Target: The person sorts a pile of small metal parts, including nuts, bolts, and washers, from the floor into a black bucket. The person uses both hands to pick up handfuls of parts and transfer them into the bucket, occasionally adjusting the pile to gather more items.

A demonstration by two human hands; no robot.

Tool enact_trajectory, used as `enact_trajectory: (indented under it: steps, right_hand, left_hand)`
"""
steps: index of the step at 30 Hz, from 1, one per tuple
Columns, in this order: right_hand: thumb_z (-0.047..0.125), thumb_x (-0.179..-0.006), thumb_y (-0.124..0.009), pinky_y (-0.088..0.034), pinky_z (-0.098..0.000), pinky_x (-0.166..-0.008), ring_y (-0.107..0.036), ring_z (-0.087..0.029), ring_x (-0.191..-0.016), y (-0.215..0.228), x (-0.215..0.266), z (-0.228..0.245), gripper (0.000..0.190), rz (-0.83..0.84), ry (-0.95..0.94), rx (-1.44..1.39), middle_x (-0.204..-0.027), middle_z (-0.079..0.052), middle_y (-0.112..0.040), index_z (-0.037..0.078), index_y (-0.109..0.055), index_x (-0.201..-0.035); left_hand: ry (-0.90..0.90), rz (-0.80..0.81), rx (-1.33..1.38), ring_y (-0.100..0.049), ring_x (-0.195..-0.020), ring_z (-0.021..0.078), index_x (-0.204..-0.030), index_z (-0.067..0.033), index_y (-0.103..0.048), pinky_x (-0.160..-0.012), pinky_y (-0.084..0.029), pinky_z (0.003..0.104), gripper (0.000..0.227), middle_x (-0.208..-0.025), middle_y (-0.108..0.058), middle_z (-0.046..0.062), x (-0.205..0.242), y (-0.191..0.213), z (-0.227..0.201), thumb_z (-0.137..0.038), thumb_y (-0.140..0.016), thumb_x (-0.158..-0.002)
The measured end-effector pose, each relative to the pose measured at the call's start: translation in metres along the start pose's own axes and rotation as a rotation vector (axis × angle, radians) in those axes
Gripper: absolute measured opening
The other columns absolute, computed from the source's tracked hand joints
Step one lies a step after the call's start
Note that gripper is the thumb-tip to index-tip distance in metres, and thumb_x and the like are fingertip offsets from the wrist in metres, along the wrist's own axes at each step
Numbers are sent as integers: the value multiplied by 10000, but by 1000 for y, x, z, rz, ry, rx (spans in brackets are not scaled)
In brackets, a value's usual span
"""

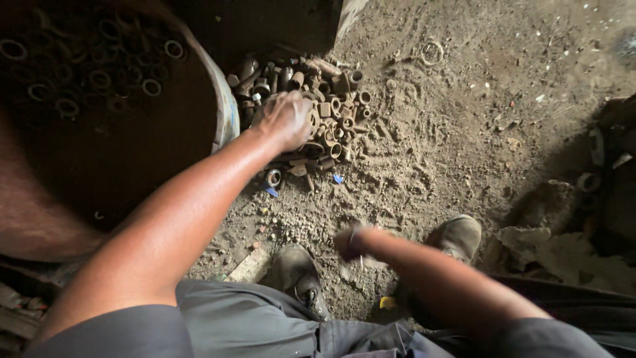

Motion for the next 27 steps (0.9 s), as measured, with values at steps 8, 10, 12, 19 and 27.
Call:
enact_trajectory:
  steps: [8, 10, 12, 19, 27]
  right_hand:
    - [606, -825, -774, -572, -433, -894, -714, -305, -990, -8, 5, 67, 635, 78, 140, 146, -1103, -155, -739, 32, -760, -1096]
    - [525, -869, -712, -559, -467, -888, -702, -306, -1008, 59, 35, 51, 481, -172, 30, 6, -1150, -126, -727, 142, -716, -1160]
    - [454, -896, -672, -584, -424, -884, -737, -297, -958, 108, 71, 26, 386, -410, -101, -122, -1056, -157, -760, 112, -781, -1038]
    - [316, -924, -587, -577, -482, -775, -717, -356, -841, 168, 120, -33, 215, -926, -286, -428, -898, -169, -735, 147, -717, -951]
    - [256, -965, -548, -556, -485, -695, -708, -342, -757, 164, 149, -79, 184, -1365, -257, -662, -850, -148, -747, 168, -710, -957]
  left_hand:
    - [72, 76, 26, -593, -783, 262, -944, 17, -624, -745, -600, 429, 195, -931, -597, 158, -1, -8, 6, -25, -434, -939]
    - [42, 42, 20, -608, -823, 278, -937, 16, -632, -787, -579, 443, 187, -956, -611, 169, 0, -9, 2, -24, -451, -913]
    - [-38, -35, -28, -619, -894, 293, -925, 10, -651, -874, -540, 463, 178, -1002, -633, 190, 0, -4, -8, -48, -488, -880]
    - [48, 38, 23, -626, -1003, 352, -1057, -6, -615, -897, -567, 491, 204, -1182, -589, 243, 17, 2, -7, -80, -476, -927]
    - [46, 97, -36, -578, -929, 286, -990, 9, -597, -858, -545, 422, 149, -1107, -560, 211, 20, -1, -15, -46, -500, -891]
Point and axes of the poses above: each hand's wrist, its own x-axis away from the middle knuckle, its own y-axis out of the back of the hand, z = x × y, the point moved 10 cm from there along -x, towards the middle knuckle
